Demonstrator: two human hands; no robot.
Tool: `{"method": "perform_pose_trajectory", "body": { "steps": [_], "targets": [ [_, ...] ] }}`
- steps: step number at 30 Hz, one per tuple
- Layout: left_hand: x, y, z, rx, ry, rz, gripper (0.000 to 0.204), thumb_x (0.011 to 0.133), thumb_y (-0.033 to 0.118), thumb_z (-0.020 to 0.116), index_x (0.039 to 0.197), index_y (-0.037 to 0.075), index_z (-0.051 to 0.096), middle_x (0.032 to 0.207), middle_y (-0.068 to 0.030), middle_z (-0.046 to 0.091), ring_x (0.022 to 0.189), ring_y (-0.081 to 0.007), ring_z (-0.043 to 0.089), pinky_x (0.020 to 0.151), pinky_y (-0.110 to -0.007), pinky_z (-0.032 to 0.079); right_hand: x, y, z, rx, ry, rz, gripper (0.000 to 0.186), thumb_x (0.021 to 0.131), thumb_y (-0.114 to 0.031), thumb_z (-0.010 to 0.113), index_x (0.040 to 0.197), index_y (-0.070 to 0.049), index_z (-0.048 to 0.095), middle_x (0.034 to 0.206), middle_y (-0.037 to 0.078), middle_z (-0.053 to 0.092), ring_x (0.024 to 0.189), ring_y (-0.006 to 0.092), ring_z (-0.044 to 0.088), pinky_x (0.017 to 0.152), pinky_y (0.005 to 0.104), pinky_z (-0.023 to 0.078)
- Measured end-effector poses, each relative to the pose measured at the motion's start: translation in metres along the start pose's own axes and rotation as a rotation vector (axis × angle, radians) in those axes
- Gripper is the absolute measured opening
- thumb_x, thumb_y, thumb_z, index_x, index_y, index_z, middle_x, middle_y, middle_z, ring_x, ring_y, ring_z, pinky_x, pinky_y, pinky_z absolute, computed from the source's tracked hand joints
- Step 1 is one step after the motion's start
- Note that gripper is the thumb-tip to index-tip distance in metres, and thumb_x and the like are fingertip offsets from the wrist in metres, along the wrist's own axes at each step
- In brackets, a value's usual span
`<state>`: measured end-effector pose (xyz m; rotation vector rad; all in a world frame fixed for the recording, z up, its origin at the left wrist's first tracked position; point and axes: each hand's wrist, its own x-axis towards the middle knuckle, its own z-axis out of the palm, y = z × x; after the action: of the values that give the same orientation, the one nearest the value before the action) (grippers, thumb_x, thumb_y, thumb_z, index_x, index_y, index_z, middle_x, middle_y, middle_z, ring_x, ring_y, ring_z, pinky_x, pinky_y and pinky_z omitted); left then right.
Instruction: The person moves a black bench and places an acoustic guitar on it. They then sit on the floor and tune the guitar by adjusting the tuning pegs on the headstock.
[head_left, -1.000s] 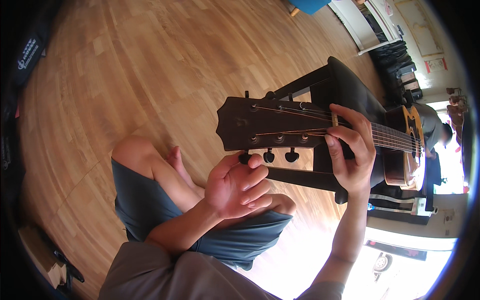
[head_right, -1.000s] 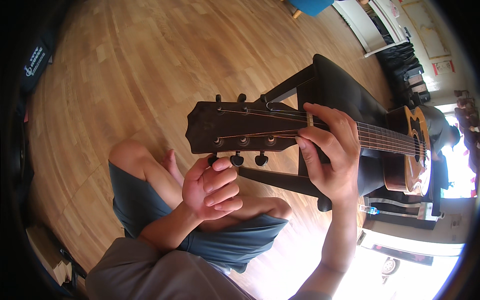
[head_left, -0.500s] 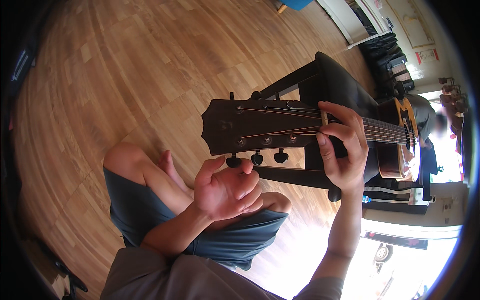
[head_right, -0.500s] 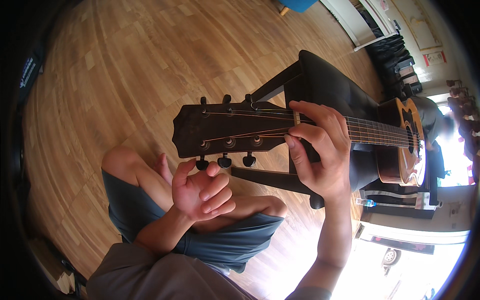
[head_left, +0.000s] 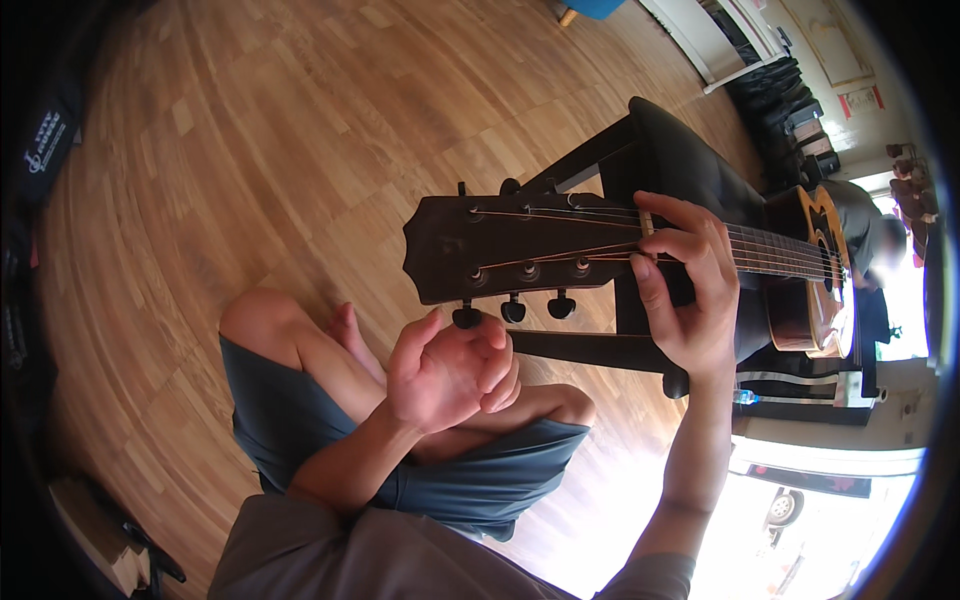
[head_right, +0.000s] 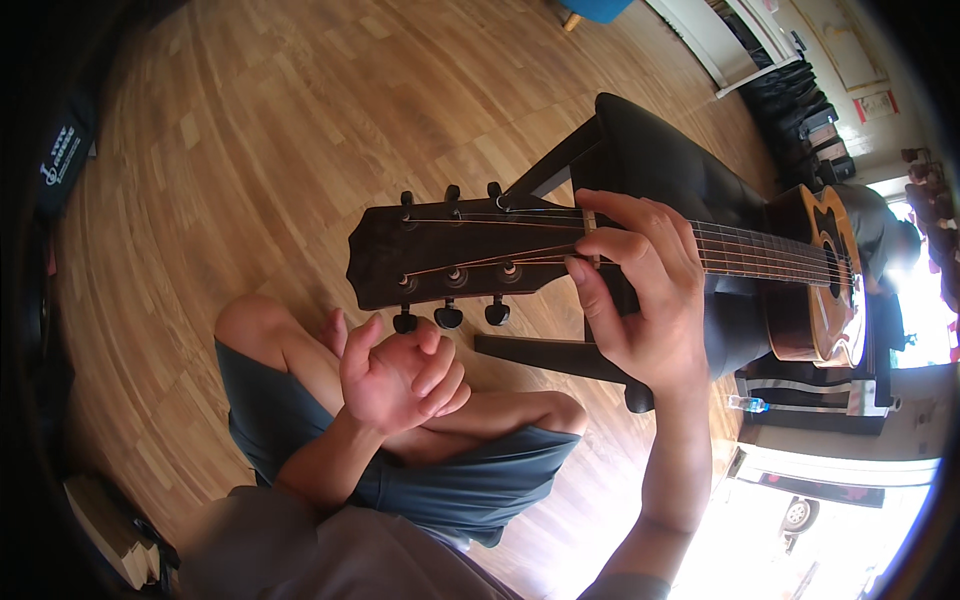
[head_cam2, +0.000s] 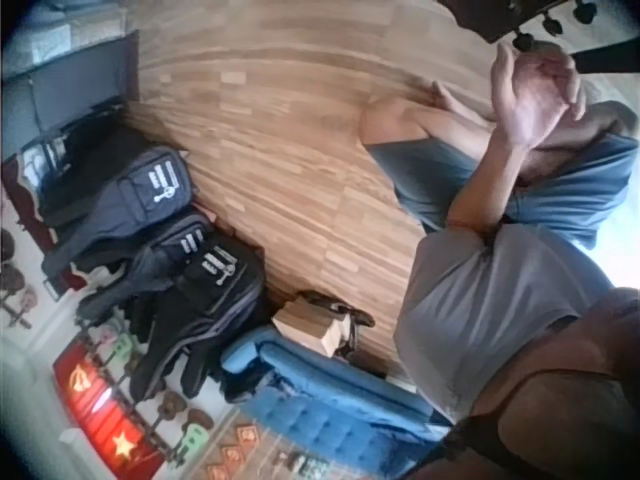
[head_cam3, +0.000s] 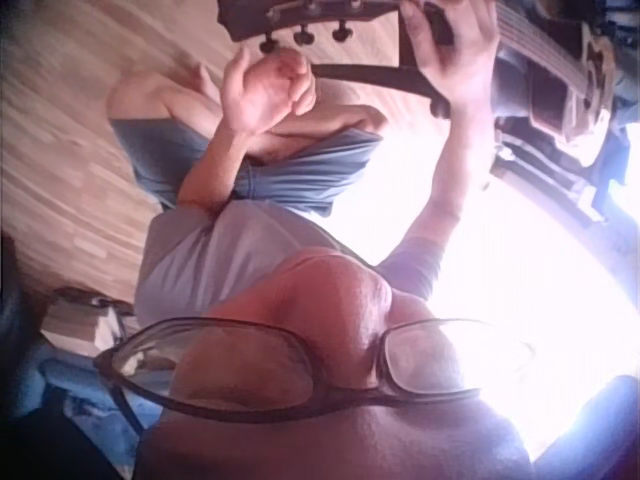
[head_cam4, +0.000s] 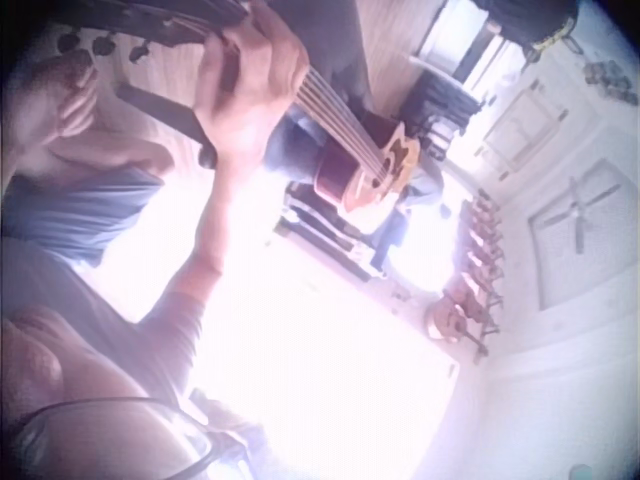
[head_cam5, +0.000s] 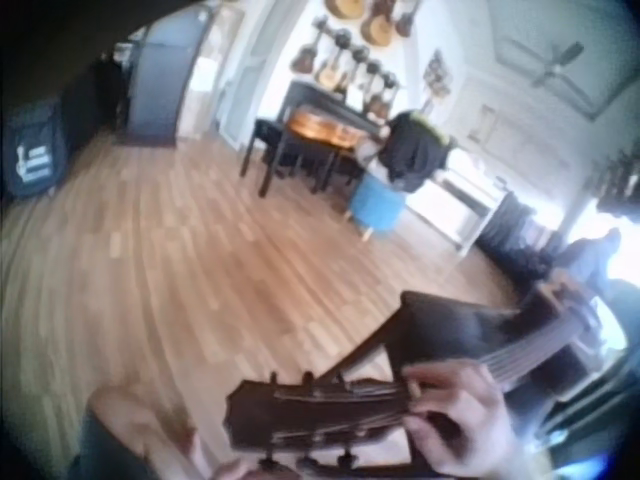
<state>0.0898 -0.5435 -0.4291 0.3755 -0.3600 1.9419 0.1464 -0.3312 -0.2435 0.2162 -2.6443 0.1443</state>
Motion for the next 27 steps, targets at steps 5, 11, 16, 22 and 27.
{"method": "perform_pose_trajectory", "body": {
  "steps": [5, 11, 16, 22, 27],
  "targets": [
    [-0.019, 0.053, 0.014, 0.833, -0.097, -0.254, 0.033, 0.106, 0.029, 0.057, 0.105, -0.002, 0.07, 0.1, -0.0146, 0.071, 0.082, -0.02, 0.067, 0.073, -0.034, 0.053, -0.001, 0.0, -0.003, -0.004, 0.007, -0.001, 0.025, 0.082, -0.006, 0.08, 0.1, -0.007, 0.063, 0.12, 0.014, 0.072, 0.104, 0.0337, 0.069, 0.099, 0.0468, 0.049],
    [0.046, 0.093, 0.079, 1.92, 0.06, 0.51, 0.016, 0.096, 0.017, 0.074, 0.099, 0.002, 0.07, 0.094, -0.0112, 0.071, 0.085, -0.021, 0.069, 0.076, -0.033, 0.051, -0.002, 0.001, -0.002, 0.009, 0.028, -0.017, 0.026, 0.082, -0.006, 0.08, 0.103, -0.006, 0.063, 0.118, 0.013, 0.072, 0.101, 0.0328, 0.069, 0.097, 0.0456, 0.05],
    [0.107, 0.09, 0.09, 2.318, -0.119, 0.363, 0.018, 0.098, 0.011, 0.07, 0.114, 0.001, 0.07, 0.116, -0.0125, 0.071, 0.106, -0.0265, 0.068, 0.093, -0.038, 0.053, -0.004, 0.0, -0.008, 0.026, 0.03, 0.017, 0.026, 0.084, -0.007, 0.079, 0.105, -0.006, 0.064, 0.119, 0.012, 0.072, 0.103, 0.0333, 0.069, 0.099, 0.0475, 0.05],
    [0.123, 0.087, 0.078, 1.994, -0.25, 0.138, 0.022, 0.101, 0.008, 0.064, 0.121, 0.004, 0.072, 0.122, -0.0128, 0.07, 0.113, -0.027, 0.068, 0.098, -0.038, 0.052, -0.006, -0.011, -0.012, -0.002, 0.017, 0.1, 0.03, 0.084, -0.006, 0.079, 0.111, -0.005, 0.067, 0.125, 0.014, 0.071, 0.119, 0.0369, 0.066, 0.111, 0.0528, 0.045],
    [0.096, 0.079, 0.074, 1.883, -0.182, 0.049, 0.023, 0.096, -0.004, 0.064, 0.114, 0.006, 0.074, 0.139, -0.0112, 0.063, 0.12, -0.026, 0.065, 0.099, -0.034, 0.052, -0.052, -0.084, 0.005, 0.007, 0.354, 0.246, 0.024, 0.083, 0.0, 0.076, 0.106, -0.001, 0.069, 0.116, 0.023, 0.071, 0.113, 0.0407, 0.068, 0.102, 0.0514, 0.052]
  ]
}}
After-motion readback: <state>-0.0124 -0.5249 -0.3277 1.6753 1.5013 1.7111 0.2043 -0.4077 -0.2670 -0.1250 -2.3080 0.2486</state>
